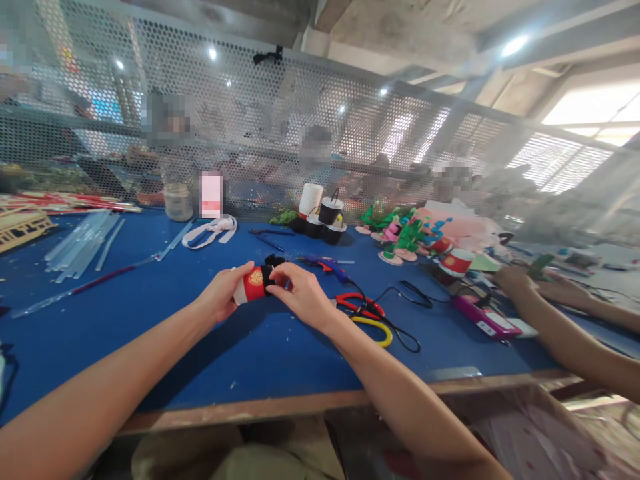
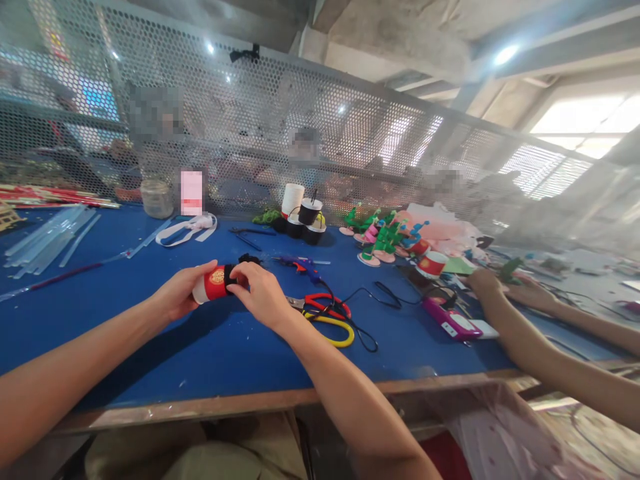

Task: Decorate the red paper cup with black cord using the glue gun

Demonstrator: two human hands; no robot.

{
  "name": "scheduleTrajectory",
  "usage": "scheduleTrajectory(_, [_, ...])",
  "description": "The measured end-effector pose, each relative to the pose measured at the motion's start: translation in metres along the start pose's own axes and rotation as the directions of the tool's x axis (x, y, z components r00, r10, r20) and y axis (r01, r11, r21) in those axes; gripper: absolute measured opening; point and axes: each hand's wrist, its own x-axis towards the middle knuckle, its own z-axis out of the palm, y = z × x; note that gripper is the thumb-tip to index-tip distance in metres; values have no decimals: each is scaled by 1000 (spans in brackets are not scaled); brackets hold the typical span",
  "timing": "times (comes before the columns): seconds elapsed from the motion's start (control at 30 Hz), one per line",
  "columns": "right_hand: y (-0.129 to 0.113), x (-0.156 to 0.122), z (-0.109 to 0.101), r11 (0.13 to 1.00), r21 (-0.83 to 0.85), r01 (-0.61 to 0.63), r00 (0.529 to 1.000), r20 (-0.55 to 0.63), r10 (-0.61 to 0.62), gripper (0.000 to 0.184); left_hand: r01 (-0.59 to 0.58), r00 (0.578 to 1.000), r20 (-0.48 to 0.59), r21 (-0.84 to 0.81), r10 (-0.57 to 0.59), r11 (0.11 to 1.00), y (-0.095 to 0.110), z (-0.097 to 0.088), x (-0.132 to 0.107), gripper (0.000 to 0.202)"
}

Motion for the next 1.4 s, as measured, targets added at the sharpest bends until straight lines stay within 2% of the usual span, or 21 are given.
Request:
scheduleTrajectory(0.1, [0,0,1,999,-37,13,1000,-2,-14,7,11,999,30,20,-12,1000,0,0,-1,16])
scheduleTrajectory(0.2, [0,0,1,999,-28,-27,1000,-15,27,8,-4,1000,20,33,3,999,2,3,-4,16])
scheduleTrajectory(0.3, [4,2,1,989,69,-131,987,-88,137,8,-33,999,-5,29,33,999,4,7,-8,16])
scheduleTrajectory(0.4, [12,5,-3,951,213,-223,947,-183,263,10,-36,999,-22,32,37,999,5,9,-9,18])
scheduleTrajectory(0.5, [16,8,-9,907,335,-254,923,-195,330,10,-45,999,-20,28,45,999,5,8,-9,18])
scheduleTrajectory(0.6, [11,7,-13,914,347,-209,963,-87,253,8,-57,998,-3,20,57,998,4,6,-8,17])
scheduleTrajectory(0.7, [2,3,-13,971,202,-131,991,6,133,7,-38,999,25,19,38,999,3,2,-4,17])
scheduleTrajectory(0.83, [-4,-1,-8,999,-44,28,999,26,-27,6,-11,998,57,9,11,1000,0,-1,0,17])
scheduleTrajectory(0.93, [-2,-1,-5,993,-97,72,997,33,-69,11,-3,999,36,11,3,1000,0,-1,1,17])
scheduleTrajectory(1.0, [1,0,-4,997,-60,37,999,7,-36,11,-12,1000,21,19,11,1000,1,0,0,17])
scheduleTrajectory(1.07, [5,2,-5,998,36,-48,996,-75,51,9,-25,1000,12,19,24,1000,2,1,-2,17])
scheduleTrajectory(1.17, [10,5,-12,957,226,-183,952,-202,229,10,-48,999,-3,18,48,999,3,2,-2,15])
scheduleTrajectory(1.23, [12,7,-18,928,293,-229,930,-215,297,10,-63,998,-14,28,63,998,4,3,-3,17])
scheduleTrajectory(1.3, [11,7,-25,921,287,-265,939,-141,315,7,-84,996,-14,51,85,995,4,3,-4,19])
scheduleTrajectory(1.37, [8,5,-31,923,206,-324,946,69,316,6,-114,993,4,85,114,990,4,4,-6,22])
scheduleTrajectory(1.4, [6,4,-33,923,141,-357,921,217,323,7,-134,991,19,106,133,985,4,4,-7,24])
